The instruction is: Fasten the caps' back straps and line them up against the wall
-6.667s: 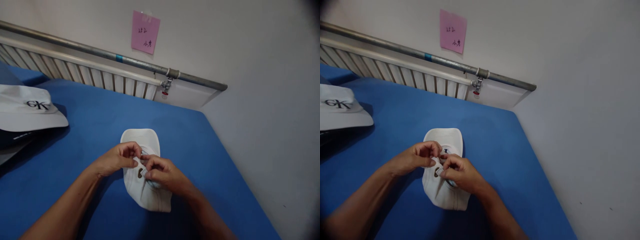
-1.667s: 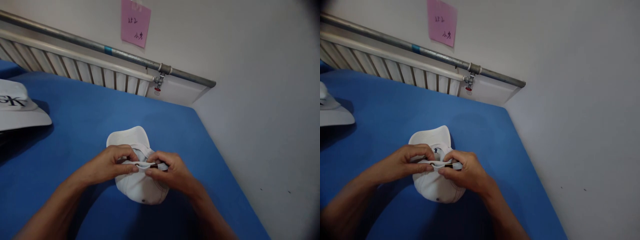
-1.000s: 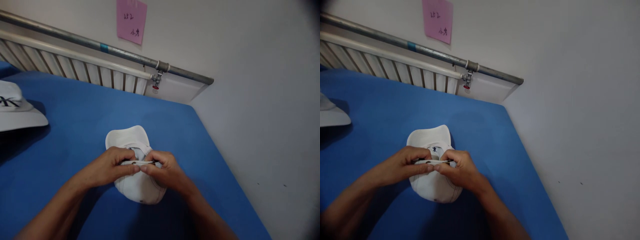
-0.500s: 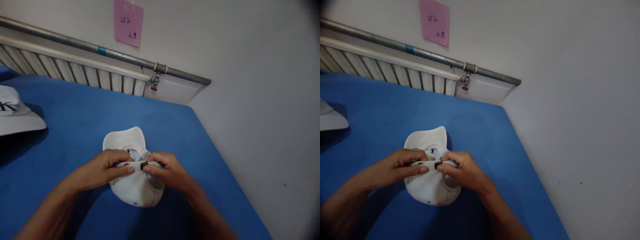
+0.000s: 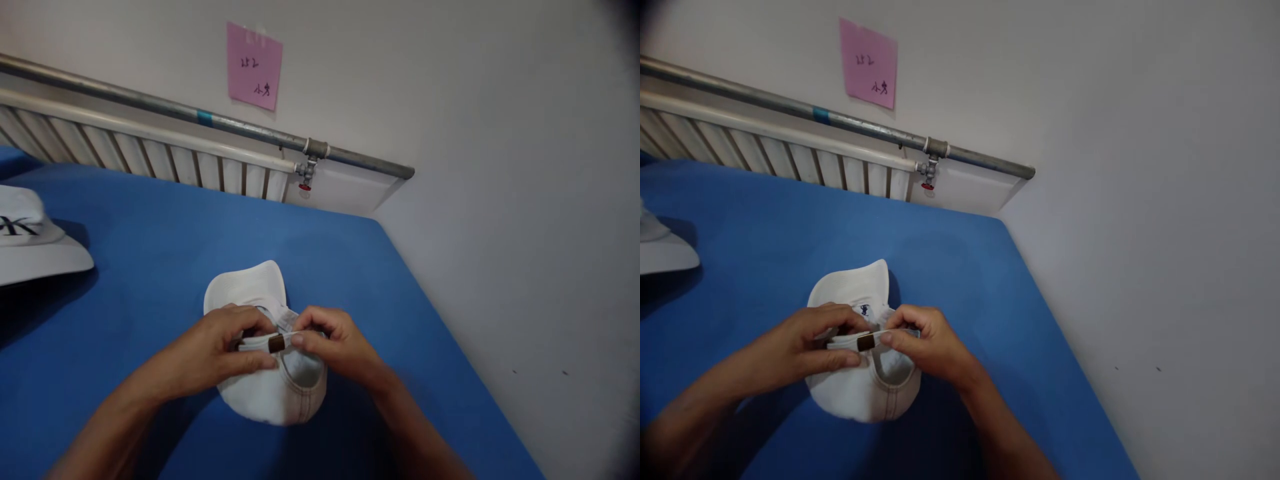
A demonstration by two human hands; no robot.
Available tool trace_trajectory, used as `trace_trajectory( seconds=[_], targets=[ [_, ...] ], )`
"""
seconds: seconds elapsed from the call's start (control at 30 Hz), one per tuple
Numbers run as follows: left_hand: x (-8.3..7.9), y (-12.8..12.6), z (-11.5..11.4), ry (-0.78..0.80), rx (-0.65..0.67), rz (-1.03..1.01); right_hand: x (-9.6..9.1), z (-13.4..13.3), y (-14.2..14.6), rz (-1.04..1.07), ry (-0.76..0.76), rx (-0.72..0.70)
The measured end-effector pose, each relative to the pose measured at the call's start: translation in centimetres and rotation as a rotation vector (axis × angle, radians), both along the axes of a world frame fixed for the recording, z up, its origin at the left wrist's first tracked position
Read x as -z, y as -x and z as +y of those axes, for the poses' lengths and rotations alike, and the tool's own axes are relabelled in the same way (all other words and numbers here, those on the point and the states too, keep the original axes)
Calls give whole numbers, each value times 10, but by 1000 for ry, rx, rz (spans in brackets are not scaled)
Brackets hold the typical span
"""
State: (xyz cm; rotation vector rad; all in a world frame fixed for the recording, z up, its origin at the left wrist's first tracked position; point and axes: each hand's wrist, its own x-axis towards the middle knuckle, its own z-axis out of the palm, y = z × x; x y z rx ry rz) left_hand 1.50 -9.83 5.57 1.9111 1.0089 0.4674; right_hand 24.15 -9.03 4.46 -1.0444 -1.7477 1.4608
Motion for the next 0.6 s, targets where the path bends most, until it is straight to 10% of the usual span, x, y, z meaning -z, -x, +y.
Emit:
trace_trajectory(
  seconds=[0.37, 0.6],
  targets=[
    [1, 12, 0, 180, 0, -107, 1, 6, -19, 195, 231, -38],
    [-4, 12, -2, 261, 256, -92, -4, -2, -10, 158, 212, -133]
  ],
)
